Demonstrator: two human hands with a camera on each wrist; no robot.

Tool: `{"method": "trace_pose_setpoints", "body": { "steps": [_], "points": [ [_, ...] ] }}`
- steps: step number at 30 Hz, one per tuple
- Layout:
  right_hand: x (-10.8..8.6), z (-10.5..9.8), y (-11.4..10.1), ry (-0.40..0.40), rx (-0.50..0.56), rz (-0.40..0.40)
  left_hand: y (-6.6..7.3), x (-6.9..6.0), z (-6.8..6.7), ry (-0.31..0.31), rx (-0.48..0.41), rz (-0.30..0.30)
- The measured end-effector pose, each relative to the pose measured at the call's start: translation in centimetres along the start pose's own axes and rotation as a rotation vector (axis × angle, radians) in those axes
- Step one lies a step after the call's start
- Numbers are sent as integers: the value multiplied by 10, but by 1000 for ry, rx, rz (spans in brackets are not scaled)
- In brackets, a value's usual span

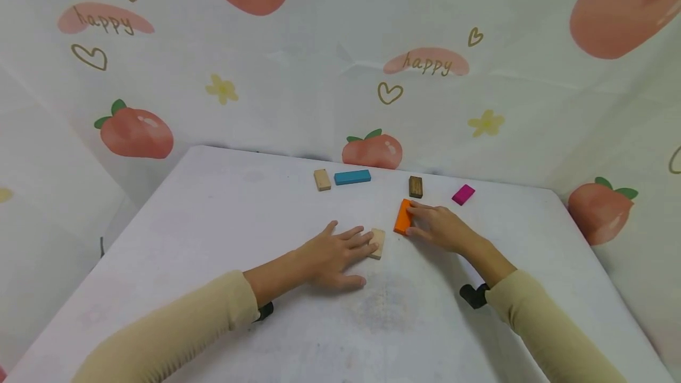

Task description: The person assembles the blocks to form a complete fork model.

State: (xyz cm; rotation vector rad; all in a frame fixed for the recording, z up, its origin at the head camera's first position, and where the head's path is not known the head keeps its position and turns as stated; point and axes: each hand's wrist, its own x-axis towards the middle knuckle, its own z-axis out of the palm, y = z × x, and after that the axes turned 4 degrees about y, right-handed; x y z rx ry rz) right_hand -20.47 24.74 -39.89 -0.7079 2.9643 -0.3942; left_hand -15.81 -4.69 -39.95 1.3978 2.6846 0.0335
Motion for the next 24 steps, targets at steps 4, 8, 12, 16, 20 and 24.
{"method": "trace_pose_setpoints", "body": {
  "steps": [4,8,12,16,20,24],
  "points": [
    [2,0,-4,1,-1,-16,15,1,-2,-3,17,-6],
    [4,1,-7,-11,15,-28,27,4,-2,-5,48,-14],
    [5,2,-12,-14,33,-45,34,7,-1,-5,53,-6],
    [6,3,-15,-22,34,-55,35,9,-1,-5,38,15],
    [5,3,-16,-27,37,-55,30,11,-3,-20,27,33],
    [4,2,-17,-25,45,-62,26,13,-2,-20,-3,59]
  ]
}}
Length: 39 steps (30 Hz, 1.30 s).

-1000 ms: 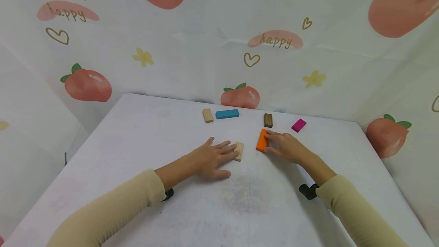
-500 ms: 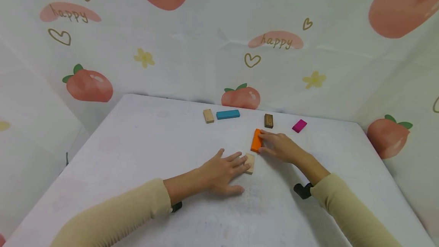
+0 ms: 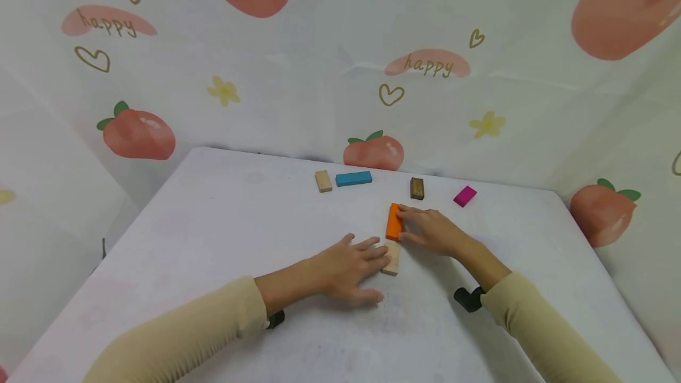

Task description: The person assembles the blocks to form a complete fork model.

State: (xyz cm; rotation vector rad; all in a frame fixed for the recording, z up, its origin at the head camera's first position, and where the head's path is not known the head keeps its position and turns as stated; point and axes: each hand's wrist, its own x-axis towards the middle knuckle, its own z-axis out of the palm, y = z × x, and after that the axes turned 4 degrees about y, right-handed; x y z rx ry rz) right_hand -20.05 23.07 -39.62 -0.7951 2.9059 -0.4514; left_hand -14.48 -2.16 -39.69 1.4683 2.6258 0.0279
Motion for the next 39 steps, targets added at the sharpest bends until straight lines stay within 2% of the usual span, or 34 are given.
{"method": "trace_pose_setpoints", "body": {
  "steps": [5,13,18,22,32,39],
  "points": [
    [-2,-1,-1,-9,12,-26,1,-1,2,25,4,33],
    [-5,-2,-3,-4,51,-107,3,-5,3,29,38,37],
    [-5,-1,-3,-4,75,-137,5,-6,4,60,39,44],
    [-6,0,-4,-11,82,-133,6,-7,4,67,51,46],
    [-9,-1,-9,-61,86,-43,8,-8,4,70,69,47],
    [-11,0,-9,-48,78,-54,11,-8,6,74,65,58]
  ]
}}
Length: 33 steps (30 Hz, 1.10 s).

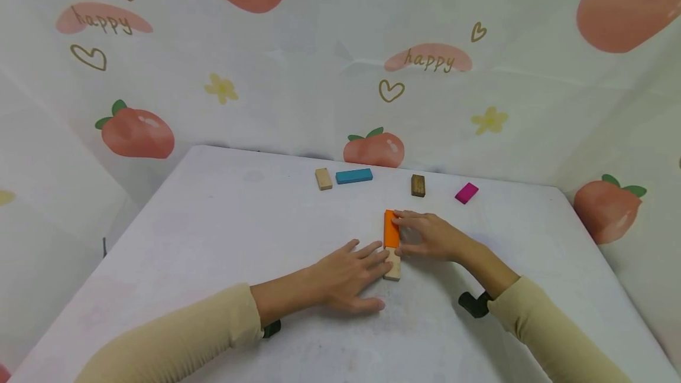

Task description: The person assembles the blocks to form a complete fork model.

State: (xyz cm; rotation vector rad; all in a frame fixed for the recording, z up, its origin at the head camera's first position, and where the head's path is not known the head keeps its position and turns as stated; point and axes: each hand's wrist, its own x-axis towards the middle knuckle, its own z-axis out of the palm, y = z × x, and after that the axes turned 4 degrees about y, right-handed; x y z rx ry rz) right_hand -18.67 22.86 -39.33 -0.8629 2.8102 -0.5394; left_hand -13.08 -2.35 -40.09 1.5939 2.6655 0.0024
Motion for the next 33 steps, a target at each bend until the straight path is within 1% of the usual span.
{"method": "trace_pose_setpoints", "body": {
  "steps": [6,9,17,27,33],
  "points": [
    [-3,2,-2,-3,104,-38,1,-1,0,-18,5,-7],
    [-5,4,-3,-10,125,-51,0,-2,0,-14,10,-10],
    [-6,4,-6,-22,75,-27,1,-1,1,-37,-5,-22],
    [-8,4,-8,-14,52,-27,1,-2,0,-25,-5,-18],
    [-9,3,-10,-8,16,-52,1,-3,0,-14,-2,-16]
  ]
}}
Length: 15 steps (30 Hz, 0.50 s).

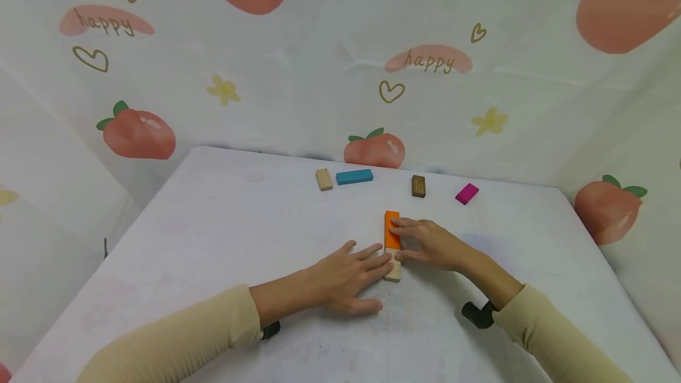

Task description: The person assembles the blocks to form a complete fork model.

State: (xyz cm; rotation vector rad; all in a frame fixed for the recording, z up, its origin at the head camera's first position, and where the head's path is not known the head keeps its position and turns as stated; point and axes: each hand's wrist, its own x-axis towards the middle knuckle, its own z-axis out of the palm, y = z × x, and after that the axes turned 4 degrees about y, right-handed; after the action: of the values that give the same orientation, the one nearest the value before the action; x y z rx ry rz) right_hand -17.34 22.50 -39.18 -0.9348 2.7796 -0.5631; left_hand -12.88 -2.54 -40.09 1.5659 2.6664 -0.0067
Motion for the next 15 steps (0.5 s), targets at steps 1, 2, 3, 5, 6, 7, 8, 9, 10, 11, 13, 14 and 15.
{"method": "trace_pose_setpoints", "body": {
  "steps": [1,2,3,5,6,7,8,9,10,11,13,14,15],
  "points": [
    [0,0,0,-1,-6,-4,0,0,0,2,-5,0],
    [0,0,-1,-4,-11,-6,0,0,0,2,-11,0],
    [0,0,-1,-7,-17,-7,0,-1,1,4,-15,1],
    [0,0,-2,-11,-19,-6,0,-1,1,2,-22,-1],
    [0,0,-2,-13,-17,-4,0,-1,1,2,-23,-2],
    [0,0,-2,-13,-14,-1,1,-1,1,0,-24,-3],
    [-1,0,-3,-15,-9,2,1,-2,0,-3,-26,-3],
    [-1,0,-3,-14,-7,3,1,-2,0,-4,-23,-3],
    [-1,0,-3,-15,-4,3,2,-2,0,-9,-26,-4],
    [-2,0,-4,-15,-2,4,2,-2,0,-13,-27,-4],
    [-2,1,-4,-15,-3,0,2,-2,0,-21,-30,-2],
    [-2,1,-3,-15,-5,-2,2,-2,0,-24,-30,-1],
    [-3,2,-3,-15,-7,-4,2,-3,0,-24,-28,0]
  ]
}}
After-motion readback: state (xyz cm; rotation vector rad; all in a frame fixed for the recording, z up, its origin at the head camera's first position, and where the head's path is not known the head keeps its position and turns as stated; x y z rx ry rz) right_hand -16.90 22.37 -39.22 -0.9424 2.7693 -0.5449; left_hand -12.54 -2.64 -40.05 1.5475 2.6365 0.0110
